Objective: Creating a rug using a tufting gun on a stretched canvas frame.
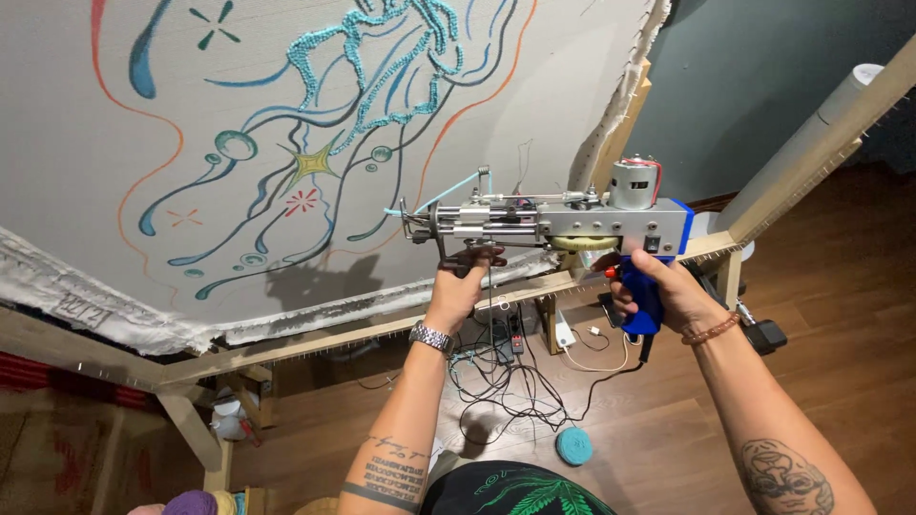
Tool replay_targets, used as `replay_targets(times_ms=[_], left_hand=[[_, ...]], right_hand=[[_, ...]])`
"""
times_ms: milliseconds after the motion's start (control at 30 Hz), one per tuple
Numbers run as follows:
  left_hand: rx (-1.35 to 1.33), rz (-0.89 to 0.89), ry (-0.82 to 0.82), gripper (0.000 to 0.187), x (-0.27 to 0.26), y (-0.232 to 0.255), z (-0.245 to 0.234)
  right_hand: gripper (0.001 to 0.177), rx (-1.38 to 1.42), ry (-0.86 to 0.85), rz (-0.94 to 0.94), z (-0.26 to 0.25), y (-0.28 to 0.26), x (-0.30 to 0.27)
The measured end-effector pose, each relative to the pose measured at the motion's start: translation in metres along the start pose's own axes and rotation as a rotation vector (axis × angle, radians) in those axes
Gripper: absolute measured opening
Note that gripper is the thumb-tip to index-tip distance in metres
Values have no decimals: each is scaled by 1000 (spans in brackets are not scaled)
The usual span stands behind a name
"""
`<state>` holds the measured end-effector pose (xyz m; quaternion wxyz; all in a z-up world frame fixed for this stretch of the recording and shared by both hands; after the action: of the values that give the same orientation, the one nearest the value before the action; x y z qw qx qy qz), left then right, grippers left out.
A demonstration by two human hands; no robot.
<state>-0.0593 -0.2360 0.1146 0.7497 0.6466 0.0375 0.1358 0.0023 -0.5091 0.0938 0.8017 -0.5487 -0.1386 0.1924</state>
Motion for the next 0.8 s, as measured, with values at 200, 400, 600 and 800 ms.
replay_targets(times_ms=[200, 400, 600, 800], left_hand=[[296, -148, -50, 15, 14, -36, -5], [437, -225, -132, 22, 6, -15, 9], [309, -160, -125, 26, -9, 4, 16], [699, 53, 48, 47, 3, -1, 15]], right_hand=[[37, 2, -52, -48, 1, -8, -8], [45, 14, -151, -67, -17, 4, -14], [59, 100, -297, -76, -11, 2, -19], [51, 0, -269, -169, -32, 23, -17]])
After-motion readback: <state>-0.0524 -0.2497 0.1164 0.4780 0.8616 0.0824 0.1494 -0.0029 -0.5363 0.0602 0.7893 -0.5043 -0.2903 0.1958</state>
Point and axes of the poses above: each hand's wrist, its own x-axis towards the middle knuckle, its own z-axis out of the palm, y = z × x, the point moved 3 cm from there along x, towards the middle knuckle, and after that the axes turned 3 degrees about -y, right-handed, at the moved point
